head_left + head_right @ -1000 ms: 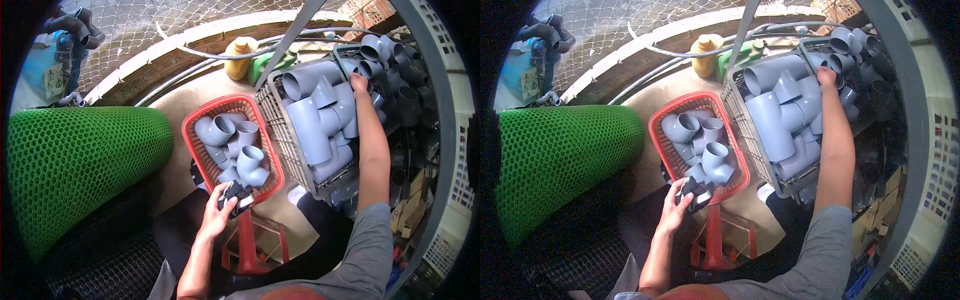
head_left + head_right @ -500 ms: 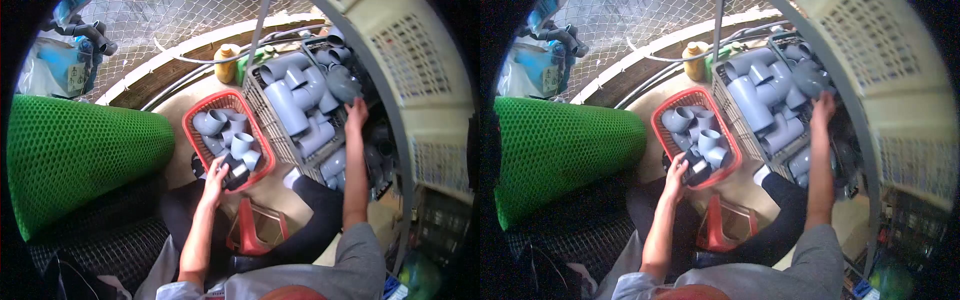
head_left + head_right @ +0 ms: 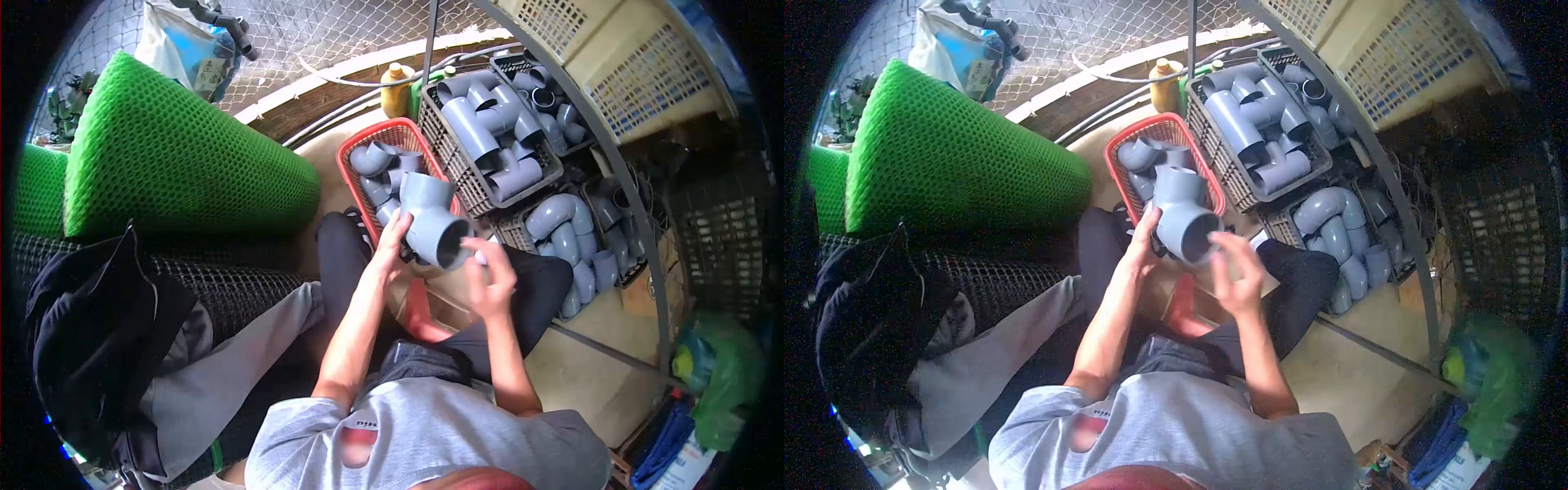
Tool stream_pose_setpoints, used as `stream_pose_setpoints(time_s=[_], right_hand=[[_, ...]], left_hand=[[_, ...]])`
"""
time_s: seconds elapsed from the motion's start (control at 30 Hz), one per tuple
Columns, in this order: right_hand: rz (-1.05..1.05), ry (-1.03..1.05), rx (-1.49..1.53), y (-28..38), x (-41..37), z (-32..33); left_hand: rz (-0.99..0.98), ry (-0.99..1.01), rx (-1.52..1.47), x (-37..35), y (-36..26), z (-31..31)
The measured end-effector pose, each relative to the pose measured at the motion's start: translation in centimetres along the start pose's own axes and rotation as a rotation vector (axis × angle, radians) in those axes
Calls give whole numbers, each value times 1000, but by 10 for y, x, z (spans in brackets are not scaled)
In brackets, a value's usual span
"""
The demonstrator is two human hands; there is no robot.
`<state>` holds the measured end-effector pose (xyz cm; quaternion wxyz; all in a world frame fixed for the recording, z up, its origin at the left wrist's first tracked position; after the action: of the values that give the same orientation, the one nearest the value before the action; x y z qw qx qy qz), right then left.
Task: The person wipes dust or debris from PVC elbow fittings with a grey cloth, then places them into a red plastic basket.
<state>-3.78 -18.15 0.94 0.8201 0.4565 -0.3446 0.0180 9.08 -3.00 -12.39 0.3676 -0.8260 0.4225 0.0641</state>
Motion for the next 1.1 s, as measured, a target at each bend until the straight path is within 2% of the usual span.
stream_pose_setpoints(time_s=[0.03, 0.07, 0.13, 0.17, 0.2, 0.23, 0.27, 0.33, 0.4, 0.43, 0.47, 0.5, 0.53, 0.6, 0.63, 0.67, 0.73, 0.77, 0.8, 0.87, 0.9, 0.93, 1.0, 1.03, 1.1], right_hand=[[-236, -104, 175, -27, -22, 8], [-323, -244, 373, -50, -34, 9], [-508, -229, 578, -58, -29, 1], [-689, -231, 855, -80, -44, -7], [-865, -227, 1135, -82, -47, -14], [-967, -164, 1340, -80, -51, -10], [-963, -168, 1339, -81, -52, -9], [-949, -130, 1384, -82, -50, -14], [-924, -165, 1331, -71, -46, -25], [-892, -170, 1295, -68, -44, -28], [-857, -178, 1256, -64, -41, -29], [-928, -196, 1271, -51, -37, -27], [-979, -242, 1415, -68, -52, -32], [-855, -1, 1456, -61, -48, -24], [-794, -75, 1434, -56, -53, -26], [-739, -150, 1411, -48, -60, -31], [-915, -143, 1382, -47, -67, -41], [-907, -58, 1366, -37, -62, -41], [-932, -54, 1314, -25, -53, -38], [-773, -181, 1202, -3, -32, -31], [-767, -190, 1204, -6, -30, -30], [-753, -205, 1201, -13, -29, -28], [-779, -184, 1242, -56, -46, -29], [-734, -191, 1190, -55, -46, -26], [-614, -140, 1120, -42, -38, -24]], left_hand=[[-28, -1, 61, -7, 1, 1], [-25, 1, 66, -18, 0, -5], [-37, 5, 337, -38, -10, -30], [-103, -11, 474, -44, -16, -47], [-99, 0, 477, -48, -20, -62], [-181, -24, 655, -53, -28, -76], [-268, -51, 832, -60, -34, -91], [-301, -109, 875, -71, -37, -108], [-490, -308, 940, -82, -40, -116], [-683, -268, 984, -93, -41, -127], [-922, -227, 1167, -102, -39, -136], [-990, -55, 1336, -113, -38, -147], [-959, 6, 1449, -126, -31, -154], [-967, 287, 1508, -135, -27, -160], [-976, 362, 1517, -132, -32, -158], [-835, 407, 1379, -126, -42, -153], [-858, 274, 1500, -98, -59, -127], [-899, 187, 1394, -90, -66, -125], [-788, 47, 1202, -90, -73, -133], [-755, -64, 982, -73, -61, -122], [-741, -103, 1066, -81, -54, -127], [-829, -137, 1165, -93, -47, -136], [-852, -6, 1334, -108, -33, -139], [-798, 116, 1299, -110, -28, -140], [-761, 186, 1319, -107, -34, -142]])
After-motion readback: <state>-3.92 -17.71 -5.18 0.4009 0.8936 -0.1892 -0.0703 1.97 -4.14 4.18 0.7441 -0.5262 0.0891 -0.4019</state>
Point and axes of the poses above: each hand's wrist, its own x-axis towards the middle knuckle, its own z-axis out of the back of the hand, y = z × x, the point moved 4 cm from there along x, towards the middle knuckle, and after that the axes turned 9 degrees about z, right-handed, at the moved point
